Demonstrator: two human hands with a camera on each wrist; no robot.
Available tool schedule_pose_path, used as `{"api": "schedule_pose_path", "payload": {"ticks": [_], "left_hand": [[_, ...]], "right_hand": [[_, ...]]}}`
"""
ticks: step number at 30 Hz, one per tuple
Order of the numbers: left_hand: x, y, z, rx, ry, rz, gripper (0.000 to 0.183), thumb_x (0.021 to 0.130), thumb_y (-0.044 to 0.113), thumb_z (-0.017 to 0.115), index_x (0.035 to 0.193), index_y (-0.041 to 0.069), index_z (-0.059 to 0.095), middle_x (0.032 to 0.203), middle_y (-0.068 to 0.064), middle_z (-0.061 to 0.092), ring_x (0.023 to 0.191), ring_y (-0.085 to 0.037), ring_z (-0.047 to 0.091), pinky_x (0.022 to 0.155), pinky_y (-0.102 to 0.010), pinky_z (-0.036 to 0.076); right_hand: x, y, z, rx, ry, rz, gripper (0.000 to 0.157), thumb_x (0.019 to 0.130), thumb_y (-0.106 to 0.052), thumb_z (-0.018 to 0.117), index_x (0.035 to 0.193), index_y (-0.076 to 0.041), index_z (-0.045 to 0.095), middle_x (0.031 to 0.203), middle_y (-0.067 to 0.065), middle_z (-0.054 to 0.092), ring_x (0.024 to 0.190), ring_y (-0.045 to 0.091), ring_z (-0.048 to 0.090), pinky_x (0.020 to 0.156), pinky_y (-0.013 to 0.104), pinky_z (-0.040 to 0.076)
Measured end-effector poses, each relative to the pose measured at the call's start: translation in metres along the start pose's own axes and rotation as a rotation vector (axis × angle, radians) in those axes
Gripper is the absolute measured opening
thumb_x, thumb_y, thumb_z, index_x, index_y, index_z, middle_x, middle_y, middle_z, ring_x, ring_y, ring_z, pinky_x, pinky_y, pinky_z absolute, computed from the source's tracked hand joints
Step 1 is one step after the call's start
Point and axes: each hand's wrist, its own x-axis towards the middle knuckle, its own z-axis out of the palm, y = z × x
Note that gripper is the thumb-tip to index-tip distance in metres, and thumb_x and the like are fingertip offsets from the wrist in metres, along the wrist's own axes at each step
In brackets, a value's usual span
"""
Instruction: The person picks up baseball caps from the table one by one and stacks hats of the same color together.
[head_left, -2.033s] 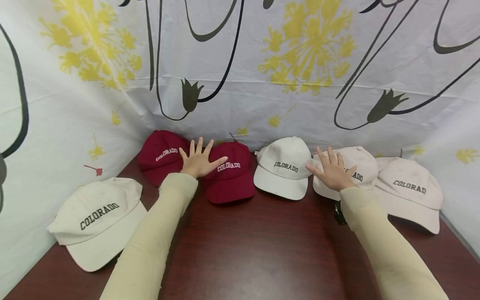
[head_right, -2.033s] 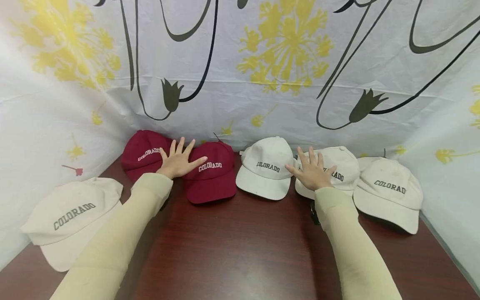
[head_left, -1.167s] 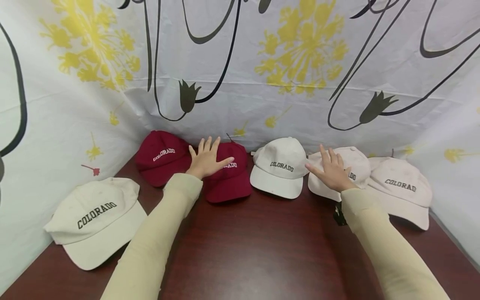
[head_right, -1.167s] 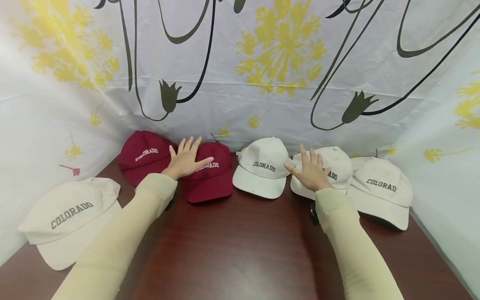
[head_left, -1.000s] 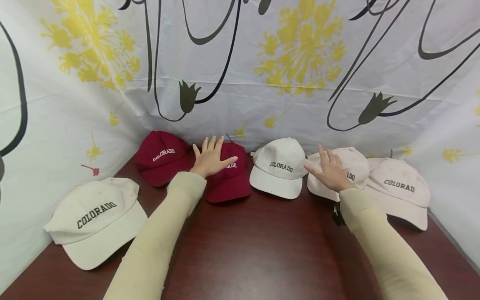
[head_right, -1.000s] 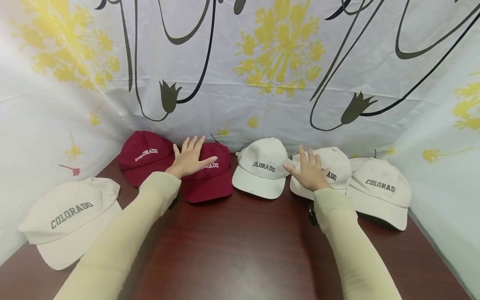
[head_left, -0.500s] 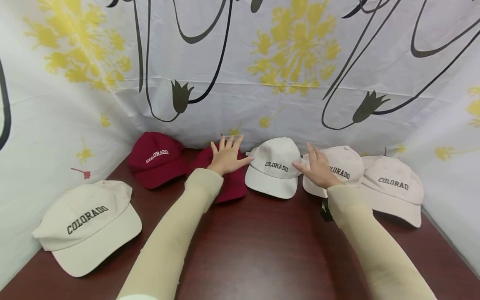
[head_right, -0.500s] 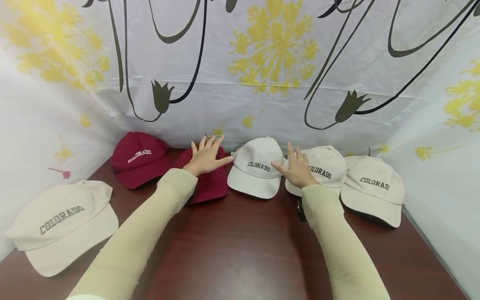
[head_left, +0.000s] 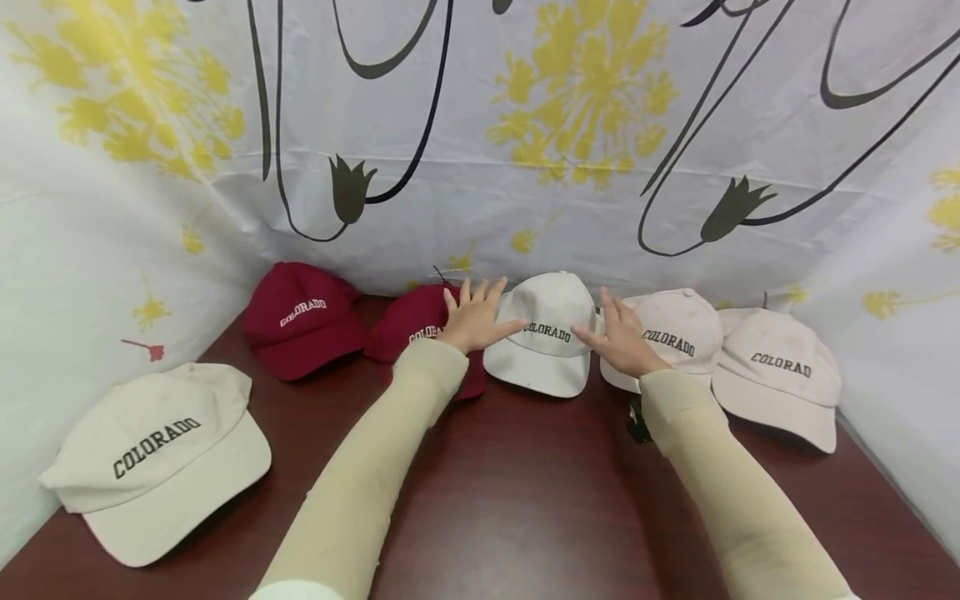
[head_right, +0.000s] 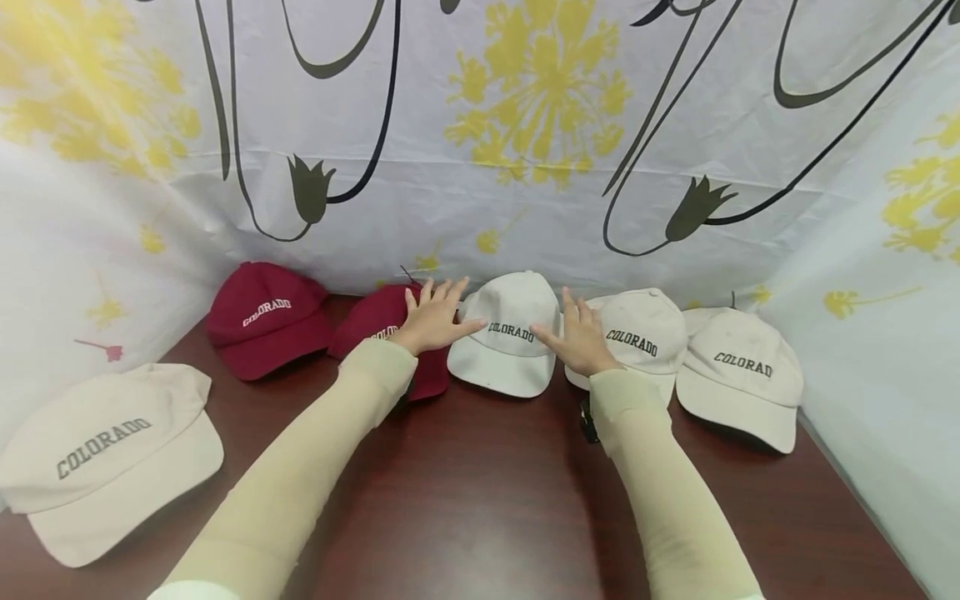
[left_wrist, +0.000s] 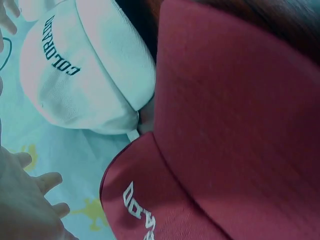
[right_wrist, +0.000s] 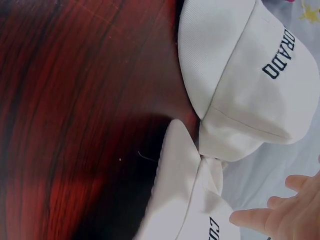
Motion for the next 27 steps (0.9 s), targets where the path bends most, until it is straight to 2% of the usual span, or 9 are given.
{"api": "schedule_pose_path", "payload": {"ticks": [6, 9, 13, 20, 27], "left_hand": [[0.011, 0.005, 0.011, -0.059, -0.002, -0.016, 0.086, 0.082, 0.069, 0.043, 0.148, 0.023, 0.014, 0.148, -0.011, 0.022, 0.134, -0.043, 0.007, 0.102, -0.06, 0.0], [0.011, 0.009, 0.015, -0.097, -0.013, -0.005, 0.085, 0.082, 0.066, 0.045, 0.148, 0.021, 0.015, 0.148, -0.013, 0.023, 0.133, -0.045, 0.009, 0.103, -0.058, 0.003], [0.013, 0.013, 0.023, -0.163, -0.043, 0.001, 0.086, 0.083, 0.063, 0.048, 0.148, 0.019, 0.012, 0.148, -0.016, 0.019, 0.133, -0.045, 0.009, 0.105, -0.053, 0.009], [0.017, 0.017, 0.038, -0.316, -0.097, -0.036, 0.093, 0.082, 0.058, 0.055, 0.148, 0.016, 0.005, 0.15, -0.018, 0.009, 0.135, -0.04, 0.005, 0.104, -0.047, 0.022], [0.018, 0.017, 0.048, -0.438, -0.128, -0.073, 0.098, 0.08, 0.048, 0.063, 0.148, 0.013, 0.001, 0.149, -0.019, 0.009, 0.133, -0.038, 0.015, 0.103, -0.046, 0.024]], "right_hand": [[0.006, 0.004, 0.005, -0.027, 0.042, -0.037, 0.087, 0.091, -0.046, 0.049, 0.145, 0.0, 0.0, 0.144, 0.034, 0.008, 0.131, 0.049, 0.007, 0.101, 0.06, 0.008], [0.007, 0.005, 0.008, -0.04, 0.048, -0.035, 0.087, 0.091, -0.046, 0.05, 0.145, 0.001, 0.001, 0.144, 0.033, 0.011, 0.131, 0.048, 0.01, 0.102, 0.058, 0.009], [0.01, 0.007, 0.013, -0.026, 0.022, -0.027, 0.089, 0.091, -0.047, 0.049, 0.145, 0.001, -0.003, 0.145, 0.03, 0.008, 0.132, 0.045, 0.009, 0.103, 0.057, 0.009], [0.014, 0.012, 0.024, 0.059, -0.027, -0.004, 0.092, 0.091, -0.048, 0.048, 0.144, -0.002, -0.011, 0.146, 0.03, 0.003, 0.132, 0.045, 0.006, 0.103, 0.056, 0.01], [0.016, 0.016, 0.031, 0.099, -0.049, 0.058, 0.1, 0.088, -0.054, 0.05, 0.142, -0.006, -0.02, 0.148, 0.025, -0.006, 0.133, 0.044, 0.002, 0.104, 0.055, 0.009]]}}
